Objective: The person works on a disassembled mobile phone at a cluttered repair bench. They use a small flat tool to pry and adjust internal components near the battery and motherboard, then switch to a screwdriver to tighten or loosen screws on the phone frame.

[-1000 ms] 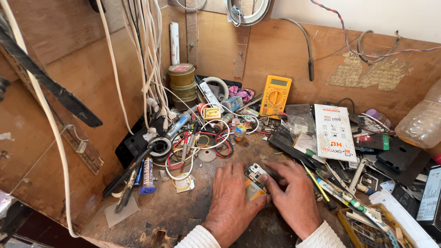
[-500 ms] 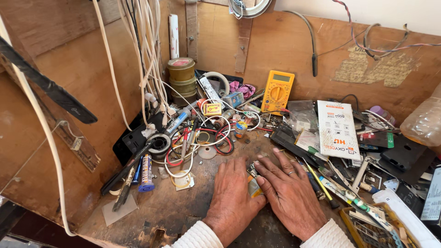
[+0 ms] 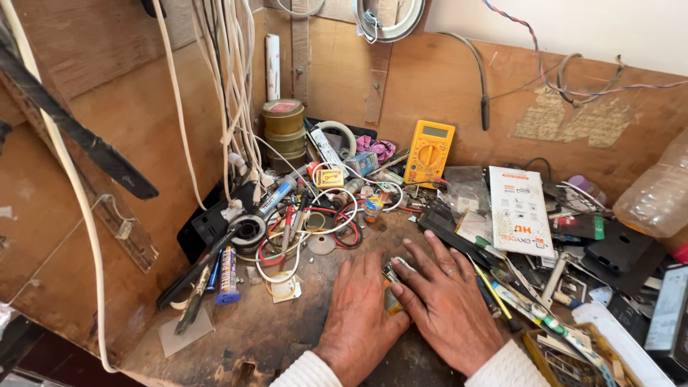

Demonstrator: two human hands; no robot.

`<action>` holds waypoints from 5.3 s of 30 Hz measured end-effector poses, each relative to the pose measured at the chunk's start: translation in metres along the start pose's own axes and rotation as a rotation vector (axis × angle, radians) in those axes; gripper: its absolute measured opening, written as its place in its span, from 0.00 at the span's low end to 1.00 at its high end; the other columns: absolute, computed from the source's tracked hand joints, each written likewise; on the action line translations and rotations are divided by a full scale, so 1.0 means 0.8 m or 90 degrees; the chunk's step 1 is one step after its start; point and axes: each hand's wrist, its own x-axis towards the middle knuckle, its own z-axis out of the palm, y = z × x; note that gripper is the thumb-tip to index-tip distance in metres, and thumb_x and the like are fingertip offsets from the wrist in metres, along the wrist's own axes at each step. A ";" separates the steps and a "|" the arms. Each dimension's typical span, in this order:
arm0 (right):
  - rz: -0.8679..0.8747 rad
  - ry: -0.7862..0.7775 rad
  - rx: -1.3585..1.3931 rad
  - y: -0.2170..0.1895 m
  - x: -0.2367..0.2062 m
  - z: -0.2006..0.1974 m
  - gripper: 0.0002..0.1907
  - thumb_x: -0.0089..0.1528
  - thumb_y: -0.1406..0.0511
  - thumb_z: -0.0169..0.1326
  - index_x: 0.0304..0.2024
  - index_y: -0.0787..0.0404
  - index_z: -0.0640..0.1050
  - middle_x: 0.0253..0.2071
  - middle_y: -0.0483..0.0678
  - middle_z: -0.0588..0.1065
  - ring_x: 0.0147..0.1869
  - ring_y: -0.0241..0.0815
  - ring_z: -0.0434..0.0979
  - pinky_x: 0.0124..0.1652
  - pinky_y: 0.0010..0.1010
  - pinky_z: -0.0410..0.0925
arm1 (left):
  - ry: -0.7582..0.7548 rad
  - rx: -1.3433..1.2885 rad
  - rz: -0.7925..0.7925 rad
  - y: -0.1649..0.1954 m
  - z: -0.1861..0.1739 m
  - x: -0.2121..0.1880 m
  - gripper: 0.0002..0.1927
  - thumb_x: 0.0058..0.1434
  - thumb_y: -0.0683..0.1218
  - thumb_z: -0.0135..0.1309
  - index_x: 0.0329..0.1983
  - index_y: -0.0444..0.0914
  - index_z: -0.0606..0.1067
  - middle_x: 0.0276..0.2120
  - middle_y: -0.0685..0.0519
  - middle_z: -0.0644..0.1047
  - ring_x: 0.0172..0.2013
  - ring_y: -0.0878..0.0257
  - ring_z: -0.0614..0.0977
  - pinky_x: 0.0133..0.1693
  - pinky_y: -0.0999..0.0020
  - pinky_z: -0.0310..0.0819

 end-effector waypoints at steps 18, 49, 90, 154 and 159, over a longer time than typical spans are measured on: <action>0.059 0.037 0.086 0.007 -0.021 0.011 0.25 0.65 0.64 0.46 0.63 0.69 0.68 0.63 0.54 0.72 0.75 0.56 0.57 0.65 0.50 0.51 | -0.052 0.018 0.051 -0.003 -0.015 0.014 0.37 0.46 0.47 0.68 0.58 0.29 0.70 0.49 0.39 0.68 0.51 0.42 0.68 0.53 0.50 0.65; 0.354 0.139 0.083 0.048 -0.068 -0.053 0.06 0.56 0.64 0.61 0.35 0.57 0.85 0.39 0.47 0.83 0.50 0.48 0.74 0.51 0.38 0.67 | -0.141 0.161 0.118 -0.002 -0.019 0.012 0.33 0.54 0.53 0.62 0.54 0.25 0.71 0.46 0.37 0.69 0.51 0.42 0.68 0.54 0.51 0.64; 0.505 -0.073 0.479 0.047 -0.013 0.019 0.11 0.62 0.67 0.59 0.45 0.63 0.86 0.27 0.44 0.81 0.29 0.31 0.72 0.30 0.26 0.67 | -0.129 0.135 0.086 0.000 -0.016 0.007 0.35 0.52 0.52 0.65 0.57 0.26 0.71 0.47 0.38 0.69 0.53 0.42 0.68 0.54 0.51 0.64; 0.616 0.012 0.717 0.050 -0.014 0.018 0.10 0.61 0.71 0.59 0.42 0.72 0.82 0.31 0.50 0.82 0.31 0.36 0.80 0.33 0.28 0.75 | -0.146 0.144 0.070 -0.002 -0.014 0.010 0.34 0.51 0.52 0.66 0.55 0.28 0.73 0.47 0.40 0.70 0.52 0.44 0.69 0.55 0.53 0.65; 0.629 0.015 0.704 0.054 -0.019 0.016 0.09 0.60 0.71 0.62 0.41 0.73 0.83 0.30 0.52 0.81 0.30 0.38 0.78 0.33 0.29 0.73 | -0.140 0.145 0.077 -0.002 -0.014 0.010 0.33 0.52 0.53 0.66 0.55 0.27 0.73 0.47 0.40 0.70 0.52 0.44 0.69 0.55 0.53 0.65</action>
